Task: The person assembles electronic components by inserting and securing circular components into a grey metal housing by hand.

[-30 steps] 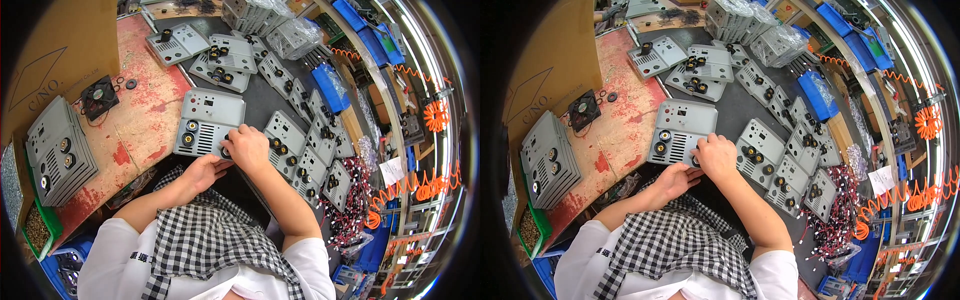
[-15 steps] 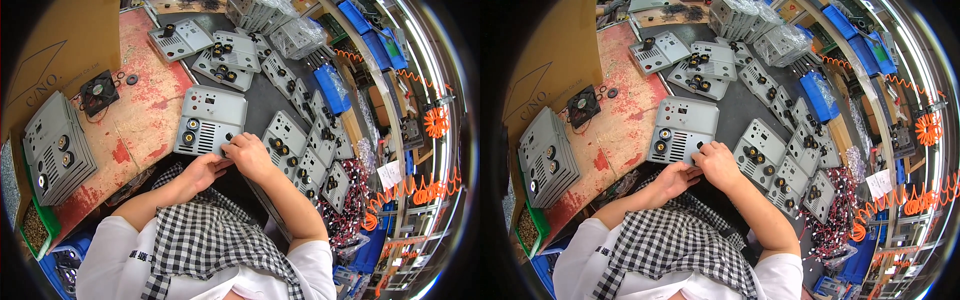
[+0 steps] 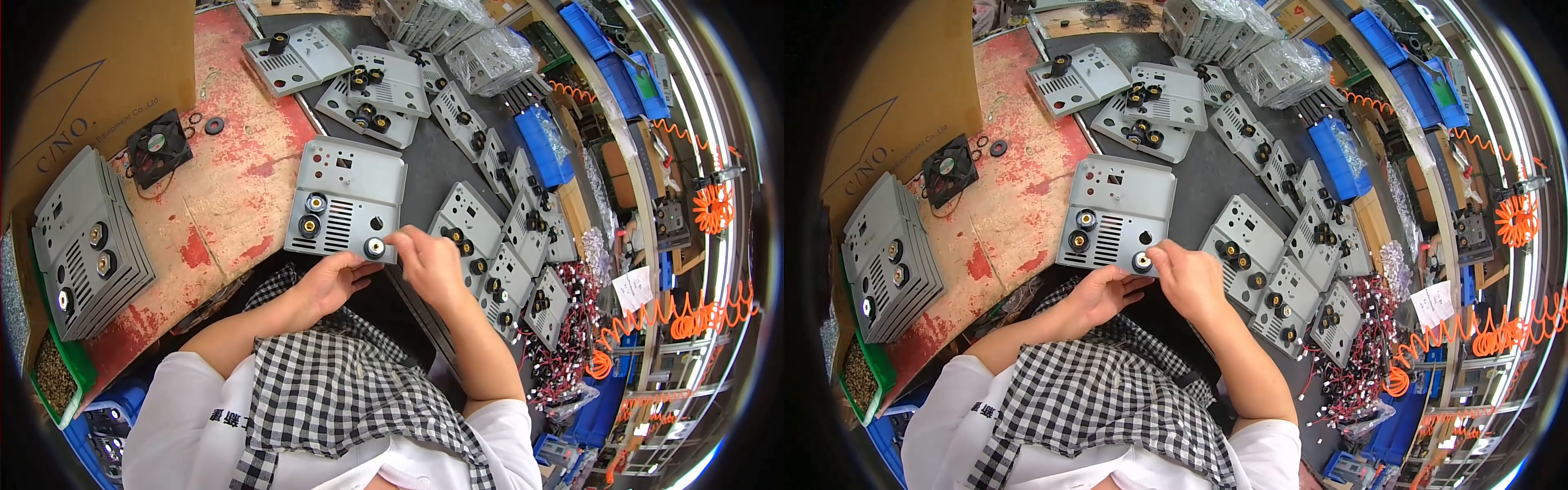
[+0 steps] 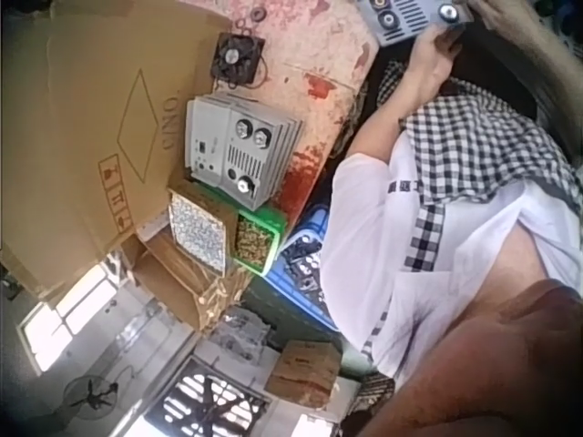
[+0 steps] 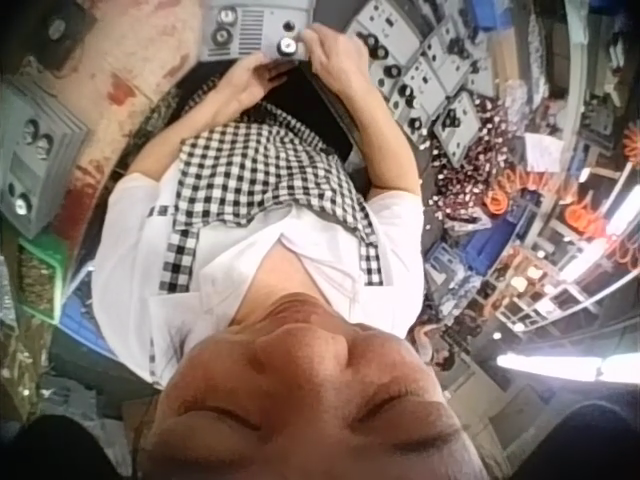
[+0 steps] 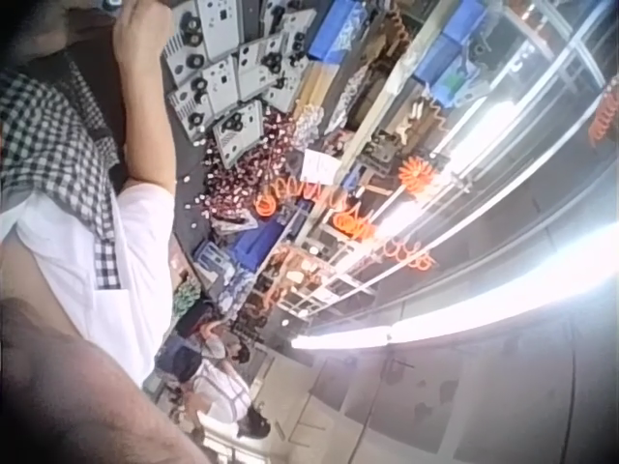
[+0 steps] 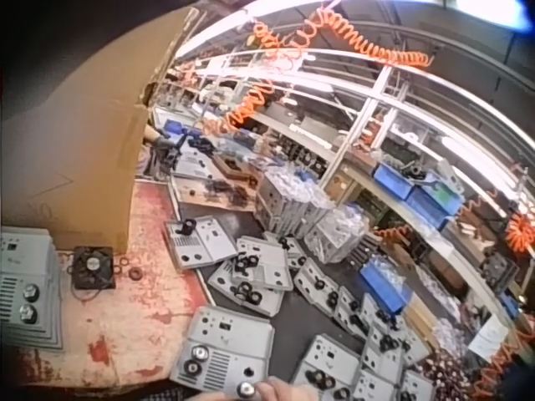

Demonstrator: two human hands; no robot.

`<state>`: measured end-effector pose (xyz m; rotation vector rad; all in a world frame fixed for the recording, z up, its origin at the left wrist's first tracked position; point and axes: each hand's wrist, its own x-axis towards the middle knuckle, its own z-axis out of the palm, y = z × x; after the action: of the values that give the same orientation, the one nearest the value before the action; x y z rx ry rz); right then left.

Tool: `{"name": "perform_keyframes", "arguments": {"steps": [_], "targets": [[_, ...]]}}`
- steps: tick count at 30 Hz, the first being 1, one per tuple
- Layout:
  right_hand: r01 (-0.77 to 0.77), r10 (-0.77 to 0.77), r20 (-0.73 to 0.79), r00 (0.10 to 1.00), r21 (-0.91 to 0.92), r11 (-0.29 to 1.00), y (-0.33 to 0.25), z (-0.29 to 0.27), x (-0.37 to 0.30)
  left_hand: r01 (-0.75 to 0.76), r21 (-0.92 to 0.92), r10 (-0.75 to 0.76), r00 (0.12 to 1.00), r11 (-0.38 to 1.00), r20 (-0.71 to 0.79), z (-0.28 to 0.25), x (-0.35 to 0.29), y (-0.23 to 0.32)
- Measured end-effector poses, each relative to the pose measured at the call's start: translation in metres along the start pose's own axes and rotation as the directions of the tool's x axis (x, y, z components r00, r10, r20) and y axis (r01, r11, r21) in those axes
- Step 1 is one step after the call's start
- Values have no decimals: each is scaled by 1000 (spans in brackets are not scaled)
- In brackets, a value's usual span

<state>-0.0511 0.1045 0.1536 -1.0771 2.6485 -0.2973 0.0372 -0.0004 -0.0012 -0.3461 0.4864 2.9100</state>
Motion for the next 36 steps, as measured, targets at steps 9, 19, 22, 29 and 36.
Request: {"name": "perform_keyframes", "arguments": {"steps": [9, 19, 22, 29, 36], "targets": [[117, -120, -79, 990, -49, 992, -10, 19, 28, 1, -12, 0, 996, 1000, 86, -15, 6, 0], [425, -403, -297, 865, 8, 905, -29, 65, 78, -108, 703, 57, 994, 703, 96, 9, -40, 19], [304, -198, -297, 934, 374, 876, -23, 52, 50, -486, 855, 561, 765, 181, 316, 36, -60, 38], [429, -200, -485, 851, 424, 798, -14, 33, -13, -599, 796, 680, 550, -84, 486, 64, -40, 50], [359, 40, -603, 797, 525, 772, 8, 43, -36, -259, 329, 256, 965, 908, 54, 67, -33, 26]]}}
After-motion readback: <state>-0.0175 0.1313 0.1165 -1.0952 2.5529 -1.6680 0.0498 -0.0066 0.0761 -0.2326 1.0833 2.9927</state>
